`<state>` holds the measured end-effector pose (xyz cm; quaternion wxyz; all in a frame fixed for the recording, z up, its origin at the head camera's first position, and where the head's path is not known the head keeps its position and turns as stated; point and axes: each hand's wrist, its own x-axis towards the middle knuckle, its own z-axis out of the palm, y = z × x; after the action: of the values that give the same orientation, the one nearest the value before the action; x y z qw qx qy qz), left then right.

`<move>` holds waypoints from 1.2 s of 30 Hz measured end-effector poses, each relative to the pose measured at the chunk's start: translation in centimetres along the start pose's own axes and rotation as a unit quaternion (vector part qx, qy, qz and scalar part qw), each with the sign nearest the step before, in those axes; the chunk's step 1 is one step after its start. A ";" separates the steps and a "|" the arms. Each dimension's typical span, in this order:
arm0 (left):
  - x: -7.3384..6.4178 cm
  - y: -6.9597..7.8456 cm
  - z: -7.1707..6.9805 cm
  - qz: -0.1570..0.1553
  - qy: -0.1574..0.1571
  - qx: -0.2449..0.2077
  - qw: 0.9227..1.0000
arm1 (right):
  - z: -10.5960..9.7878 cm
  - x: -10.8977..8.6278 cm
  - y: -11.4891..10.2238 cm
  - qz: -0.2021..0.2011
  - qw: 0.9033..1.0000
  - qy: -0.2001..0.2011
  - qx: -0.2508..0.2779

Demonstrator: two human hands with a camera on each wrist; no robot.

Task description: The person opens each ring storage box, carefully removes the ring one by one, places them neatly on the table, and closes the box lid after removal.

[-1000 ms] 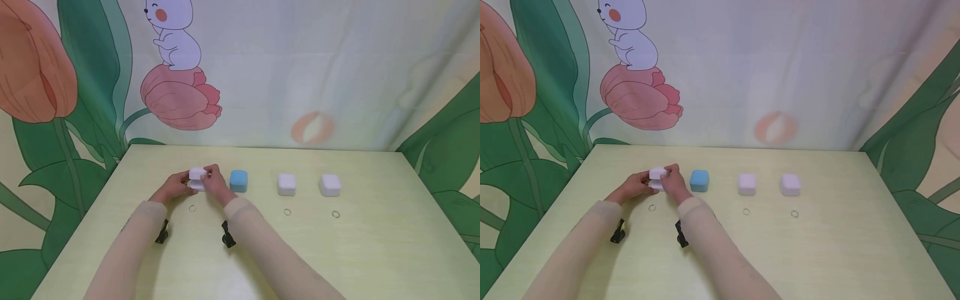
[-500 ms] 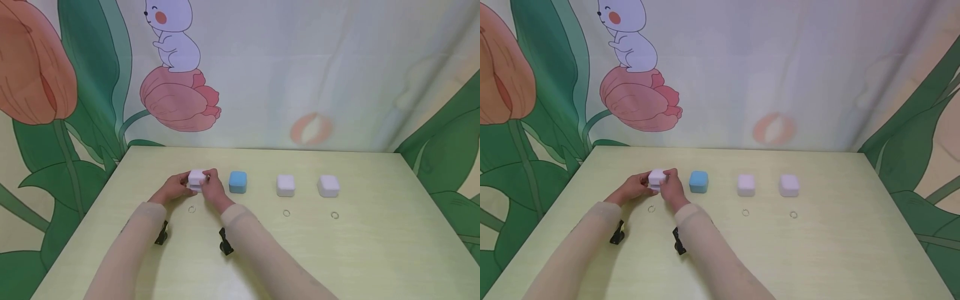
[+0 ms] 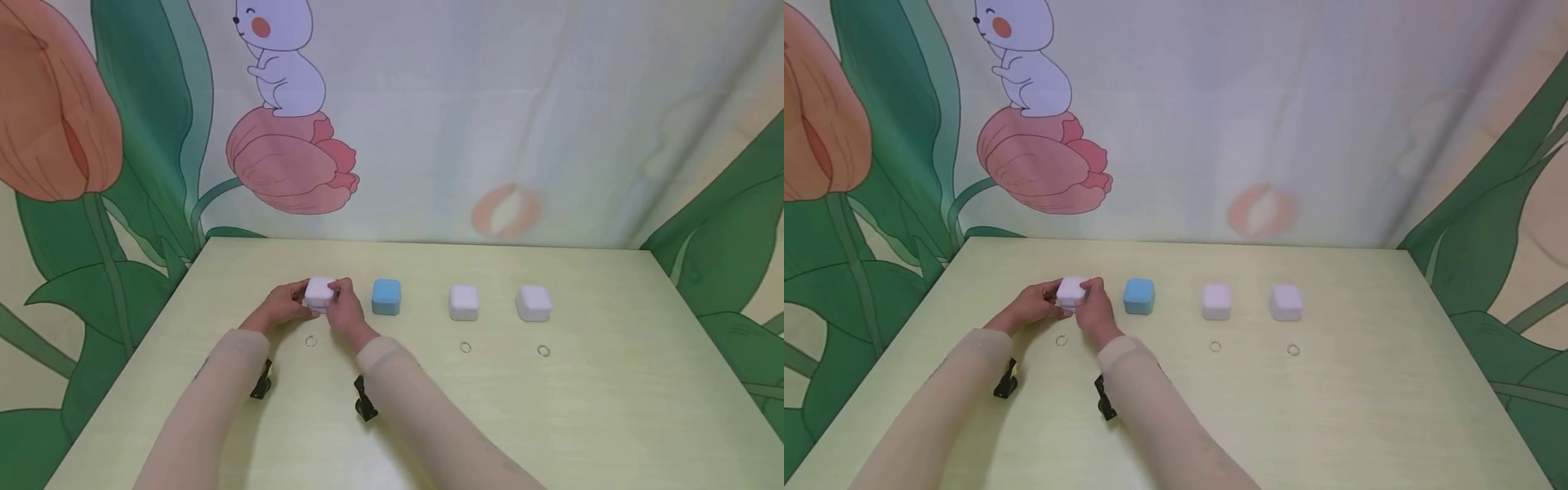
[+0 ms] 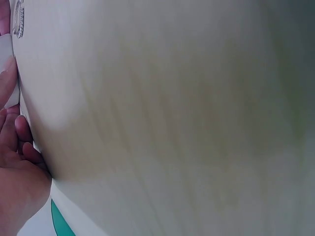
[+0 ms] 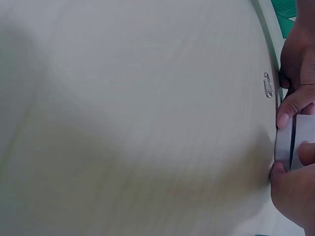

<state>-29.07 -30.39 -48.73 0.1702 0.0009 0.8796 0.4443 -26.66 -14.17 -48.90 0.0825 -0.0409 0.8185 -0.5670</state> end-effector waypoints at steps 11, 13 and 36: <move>0.2 -0.2 0.3 -0.010 0.007 -0.005 1.000 | -0.2 -0.6 -0.1 -0.007 1.000 -0.005 0.002; 0.2 -0.2 0.3 -0.012 0.008 -0.006 1.000 | -0.2 -0.6 -0.2 -0.006 1.000 -0.005 0.002; 0.1 -0.1 -0.2 -0.010 0.004 0.002 1.000 | -3.2 -5.2 -0.4 0.044 0.995 -0.084 0.024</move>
<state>-29.21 -30.55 -48.70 0.1710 -0.0093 0.8812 0.4406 -22.15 -10.52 -46.92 0.1768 -0.0507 0.7961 -0.5766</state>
